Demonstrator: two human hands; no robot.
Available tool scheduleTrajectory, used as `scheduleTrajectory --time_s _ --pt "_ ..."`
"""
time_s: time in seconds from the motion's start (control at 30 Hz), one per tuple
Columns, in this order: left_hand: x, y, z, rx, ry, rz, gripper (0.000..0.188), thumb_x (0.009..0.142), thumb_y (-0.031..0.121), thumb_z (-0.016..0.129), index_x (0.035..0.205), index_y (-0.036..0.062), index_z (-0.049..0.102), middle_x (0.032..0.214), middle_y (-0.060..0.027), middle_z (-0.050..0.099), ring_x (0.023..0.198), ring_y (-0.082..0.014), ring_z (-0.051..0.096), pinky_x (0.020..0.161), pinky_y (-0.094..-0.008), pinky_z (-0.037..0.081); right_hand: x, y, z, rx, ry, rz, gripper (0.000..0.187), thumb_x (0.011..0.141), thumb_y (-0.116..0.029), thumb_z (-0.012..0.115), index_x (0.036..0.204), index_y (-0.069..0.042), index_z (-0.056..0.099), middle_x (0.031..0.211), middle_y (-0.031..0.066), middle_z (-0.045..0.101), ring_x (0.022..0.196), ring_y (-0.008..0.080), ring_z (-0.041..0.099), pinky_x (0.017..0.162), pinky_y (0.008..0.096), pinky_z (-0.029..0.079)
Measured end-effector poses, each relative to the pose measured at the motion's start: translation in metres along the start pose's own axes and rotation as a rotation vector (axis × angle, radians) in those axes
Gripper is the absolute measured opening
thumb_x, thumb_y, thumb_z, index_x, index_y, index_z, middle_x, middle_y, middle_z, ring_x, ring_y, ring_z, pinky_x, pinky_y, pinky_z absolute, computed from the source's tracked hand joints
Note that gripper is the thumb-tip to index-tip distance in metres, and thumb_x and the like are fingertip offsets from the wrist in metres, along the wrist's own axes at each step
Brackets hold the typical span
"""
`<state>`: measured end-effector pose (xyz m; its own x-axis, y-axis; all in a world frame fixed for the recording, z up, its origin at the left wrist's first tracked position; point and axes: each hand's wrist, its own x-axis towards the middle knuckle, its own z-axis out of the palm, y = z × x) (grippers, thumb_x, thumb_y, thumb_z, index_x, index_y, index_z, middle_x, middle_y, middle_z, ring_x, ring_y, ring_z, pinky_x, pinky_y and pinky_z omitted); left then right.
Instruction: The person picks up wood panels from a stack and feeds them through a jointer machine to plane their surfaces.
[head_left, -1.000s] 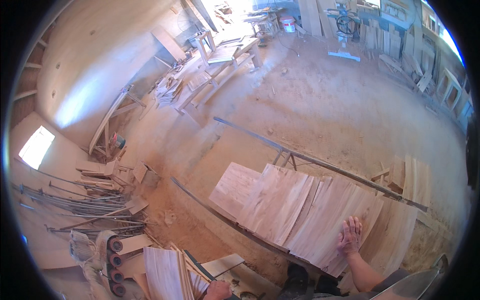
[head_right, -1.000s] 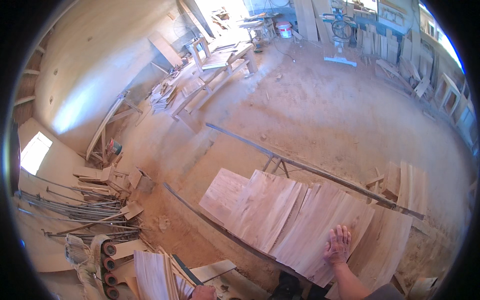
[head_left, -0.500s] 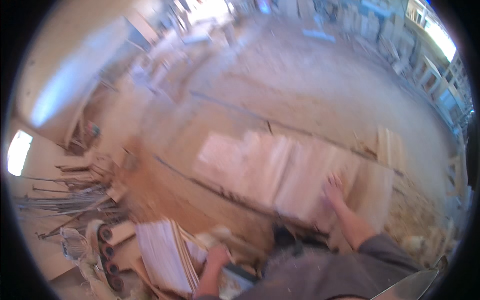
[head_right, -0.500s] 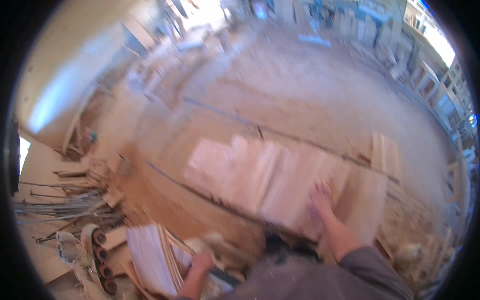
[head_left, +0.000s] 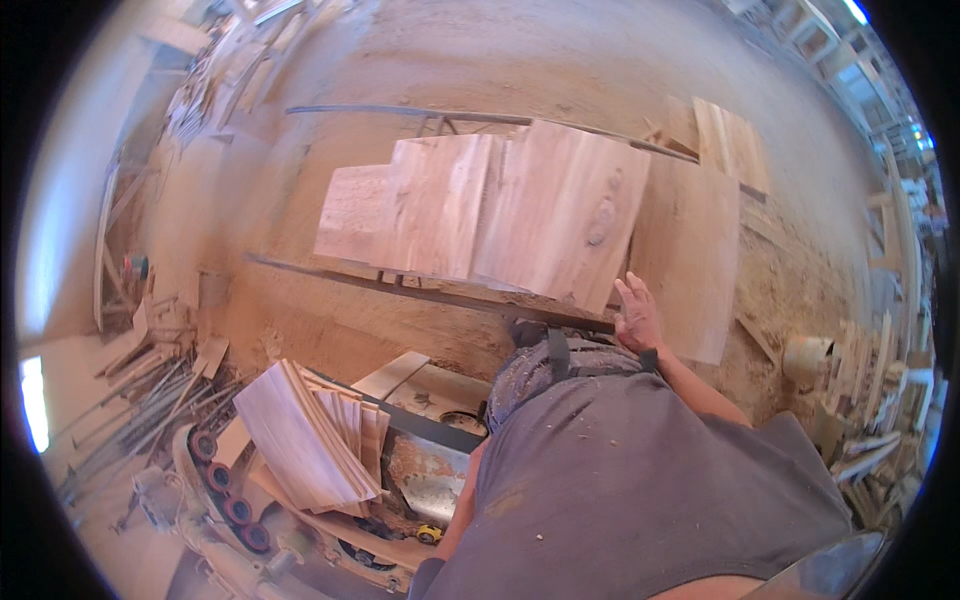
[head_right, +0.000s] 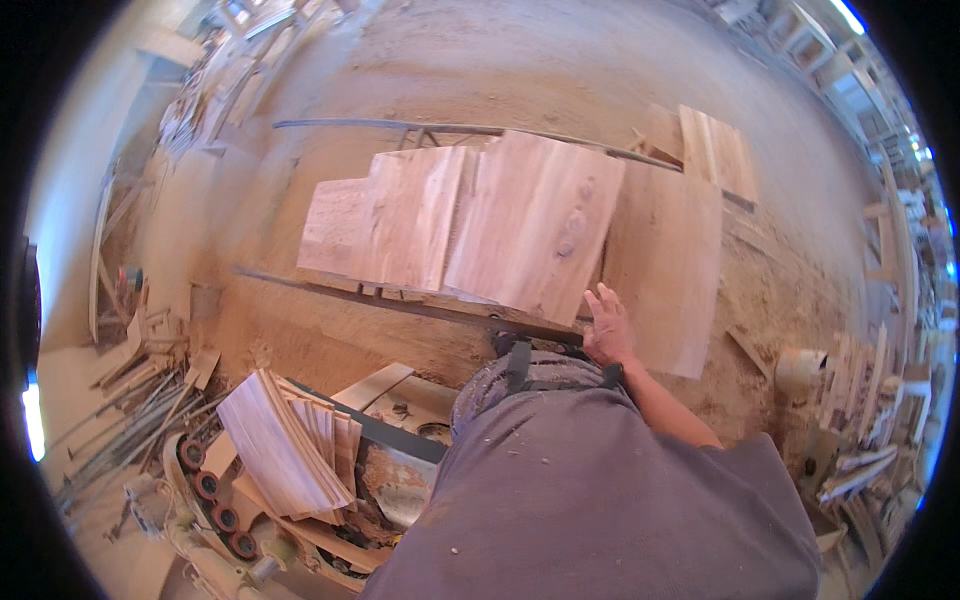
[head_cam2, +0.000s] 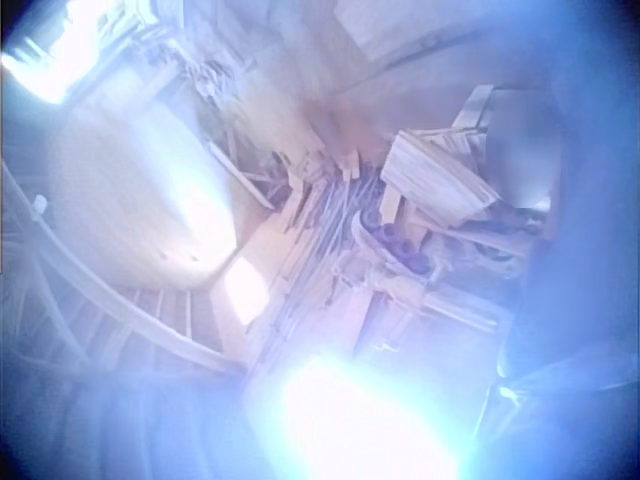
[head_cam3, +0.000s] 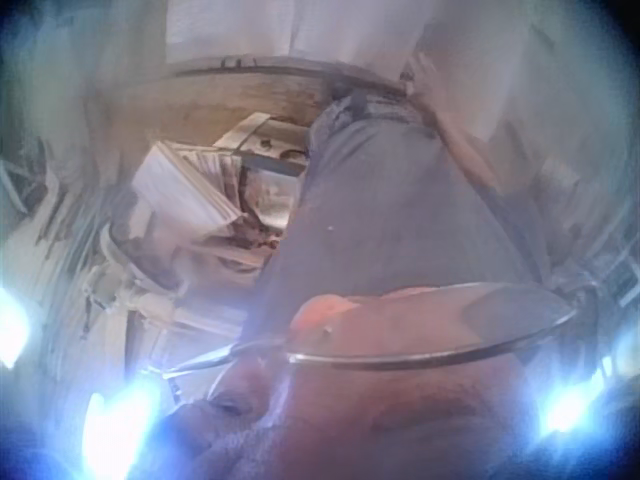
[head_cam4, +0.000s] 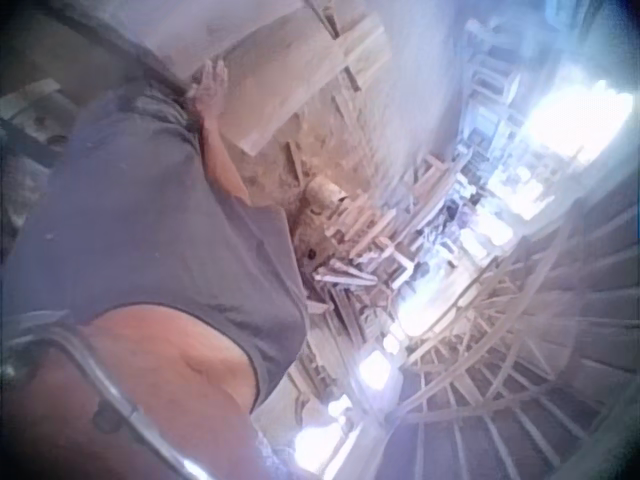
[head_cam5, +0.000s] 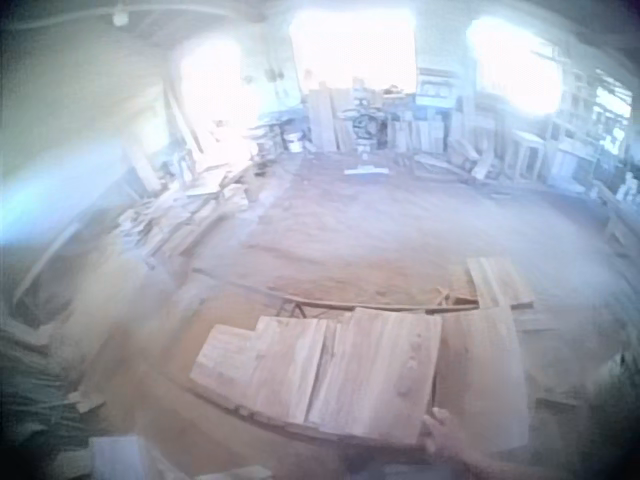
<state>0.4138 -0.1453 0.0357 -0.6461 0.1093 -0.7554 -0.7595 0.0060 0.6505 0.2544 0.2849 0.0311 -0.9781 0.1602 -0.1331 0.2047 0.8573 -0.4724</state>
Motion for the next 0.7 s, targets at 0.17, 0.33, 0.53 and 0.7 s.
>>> scheduleTrajectory --time_s 0.17,0.33,0.53,0.7 --pt "-0.032 0.001 0.001 -0.039 -0.154 -0.134 0.04 0.089 0.024 0.074 0.118 -0.0037 0.071 0.099 -0.0016 0.074 0.09 -0.0116 0.066 0.084 -0.0275 0.051 -0.05 0.045 0.013 0.293 -0.098 0.309 0.059 0.083 -0.012 0.063 0.141 -0.002 0.054 0.137 0.0255 0.06 0.128 0.0395 0.057 0.11 0.0447 0.045" --pt "-0.061 0.016 -0.009 0.006 -0.244 -0.2 0.037 0.088 0.022 0.074 0.115 -0.0038 0.072 0.099 -0.0014 0.074 0.091 -0.0111 0.065 0.084 -0.0273 0.051 -0.061 0.072 0.015 0.445 -0.16 0.372 0.049 0.085 -0.017 0.063 0.132 -0.002 0.062 0.123 0.0228 0.069 0.114 0.0374 0.067 0.1 0.0433 0.053" --pt "-0.074 0.038 -0.012 0.052 -0.337 -0.259 0.034 0.087 0.019 0.075 0.111 -0.0039 0.073 0.099 -0.0011 0.074 0.092 -0.0106 0.065 0.083 -0.0271 0.051 -0.074 0.077 0.007 0.362 -0.269 0.313 0.047 0.085 -0.02 0.064 0.128 -0.003 0.064 0.12 0.0203 0.071 0.112 0.035 0.068 0.098 0.0424 0.054" --pt "-0.076 0.06 -0.016 0.111 -0.419 -0.306 0.031 0.086 0.017 0.075 0.108 -0.004 0.074 0.1 -0.0009 0.074 0.092 -0.0101 0.065 0.083 -0.027 0.051 -0.089 0.099 0.03 0.487 -0.35 0.296 0.05 0.084 -0.021 0.065 0.13 -0.002 0.063 0.121 0.0211 0.071 0.112 0.0352 0.068 0.1 0.0417 0.053"
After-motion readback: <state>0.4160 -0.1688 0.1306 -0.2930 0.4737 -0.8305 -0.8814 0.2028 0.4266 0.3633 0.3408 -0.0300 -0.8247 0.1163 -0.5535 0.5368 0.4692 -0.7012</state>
